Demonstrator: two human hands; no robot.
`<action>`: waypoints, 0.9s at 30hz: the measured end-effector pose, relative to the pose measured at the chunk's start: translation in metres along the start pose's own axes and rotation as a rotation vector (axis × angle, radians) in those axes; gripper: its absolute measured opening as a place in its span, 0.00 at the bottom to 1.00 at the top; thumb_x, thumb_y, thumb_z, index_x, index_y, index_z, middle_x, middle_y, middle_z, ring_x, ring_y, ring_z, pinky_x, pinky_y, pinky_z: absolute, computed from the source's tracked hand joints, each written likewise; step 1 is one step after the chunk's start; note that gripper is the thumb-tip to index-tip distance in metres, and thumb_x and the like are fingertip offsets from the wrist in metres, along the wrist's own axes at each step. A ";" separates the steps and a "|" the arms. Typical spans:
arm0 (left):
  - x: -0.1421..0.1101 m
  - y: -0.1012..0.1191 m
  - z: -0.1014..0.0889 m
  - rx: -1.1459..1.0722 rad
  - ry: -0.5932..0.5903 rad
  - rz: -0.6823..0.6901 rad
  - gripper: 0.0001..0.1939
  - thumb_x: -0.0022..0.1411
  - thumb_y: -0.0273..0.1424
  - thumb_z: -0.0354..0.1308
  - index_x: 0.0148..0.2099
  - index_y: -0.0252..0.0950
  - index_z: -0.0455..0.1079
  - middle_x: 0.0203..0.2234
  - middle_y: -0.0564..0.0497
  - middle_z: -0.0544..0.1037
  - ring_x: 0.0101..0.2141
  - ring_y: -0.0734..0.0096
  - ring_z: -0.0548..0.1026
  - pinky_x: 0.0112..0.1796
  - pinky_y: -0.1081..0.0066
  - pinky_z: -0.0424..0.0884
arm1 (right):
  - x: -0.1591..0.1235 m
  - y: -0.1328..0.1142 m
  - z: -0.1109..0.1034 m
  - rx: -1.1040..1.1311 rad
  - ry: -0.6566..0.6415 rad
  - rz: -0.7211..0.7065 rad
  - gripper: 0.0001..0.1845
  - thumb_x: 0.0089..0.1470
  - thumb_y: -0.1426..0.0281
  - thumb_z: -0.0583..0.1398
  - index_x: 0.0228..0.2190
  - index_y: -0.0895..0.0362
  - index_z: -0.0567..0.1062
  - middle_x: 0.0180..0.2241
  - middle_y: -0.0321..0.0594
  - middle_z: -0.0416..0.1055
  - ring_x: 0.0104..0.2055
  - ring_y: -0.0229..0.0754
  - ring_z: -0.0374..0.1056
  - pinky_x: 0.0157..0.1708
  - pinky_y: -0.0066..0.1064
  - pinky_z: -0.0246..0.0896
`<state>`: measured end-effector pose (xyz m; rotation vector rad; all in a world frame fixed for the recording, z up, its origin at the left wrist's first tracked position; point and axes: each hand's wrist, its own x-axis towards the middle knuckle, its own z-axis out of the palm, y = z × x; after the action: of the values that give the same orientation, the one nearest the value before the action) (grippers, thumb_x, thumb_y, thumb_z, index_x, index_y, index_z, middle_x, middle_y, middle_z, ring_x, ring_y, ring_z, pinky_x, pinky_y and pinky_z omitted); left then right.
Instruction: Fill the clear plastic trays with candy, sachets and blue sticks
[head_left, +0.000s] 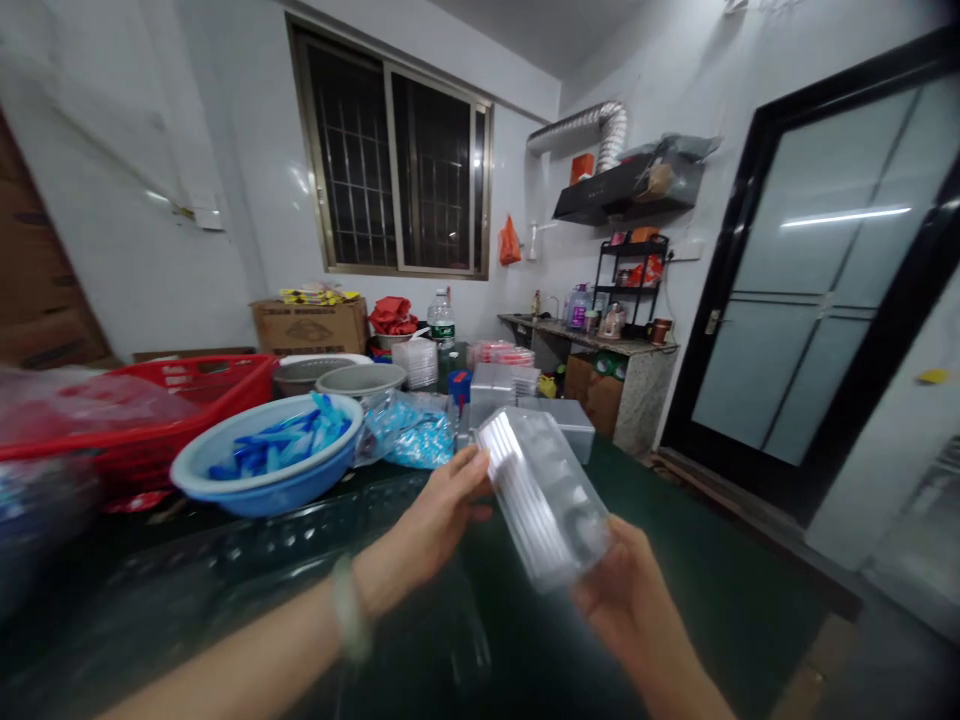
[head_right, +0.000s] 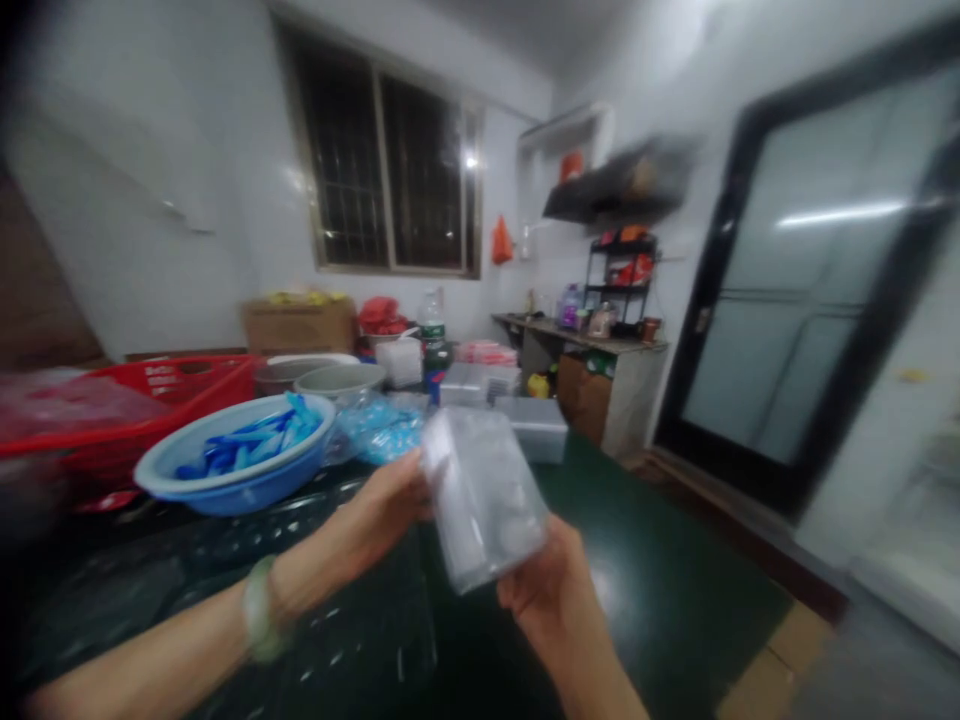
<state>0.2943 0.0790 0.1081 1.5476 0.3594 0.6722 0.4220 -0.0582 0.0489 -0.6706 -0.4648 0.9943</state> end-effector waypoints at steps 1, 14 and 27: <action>-0.030 -0.002 -0.001 -0.189 -0.030 -0.050 0.25 0.59 0.44 0.44 0.53 0.34 0.61 0.49 0.40 0.68 0.47 0.54 0.67 0.42 0.58 0.65 | -0.015 0.014 0.014 0.016 -0.034 0.036 0.13 0.52 0.60 0.52 0.30 0.55 0.70 0.22 0.36 0.67 0.18 0.35 0.62 0.14 0.25 0.59; -0.249 -0.016 -0.028 -0.738 0.793 -0.079 0.23 0.42 0.46 0.61 0.39 0.37 0.71 0.31 0.45 0.77 0.37 0.53 0.73 0.35 0.61 0.70 | -0.133 0.135 0.107 -1.395 -0.526 -0.936 0.26 0.44 0.64 0.58 0.48 0.50 0.64 0.47 0.48 0.65 0.44 0.60 0.64 0.34 0.46 0.64; -0.298 -0.033 -0.027 -0.551 0.687 -0.025 0.24 0.43 0.34 0.63 0.46 0.36 0.68 0.34 0.46 0.76 0.37 0.54 0.73 0.36 0.62 0.70 | -0.138 0.112 0.146 -1.217 -0.698 -0.086 0.16 0.40 0.61 0.64 0.16 0.55 0.65 0.19 0.30 0.62 0.21 0.34 0.58 0.20 0.25 0.50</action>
<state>0.0528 -0.0754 0.0168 0.7574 0.6377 1.1679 0.1952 -0.0933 0.0662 -1.3478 -1.7682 0.7673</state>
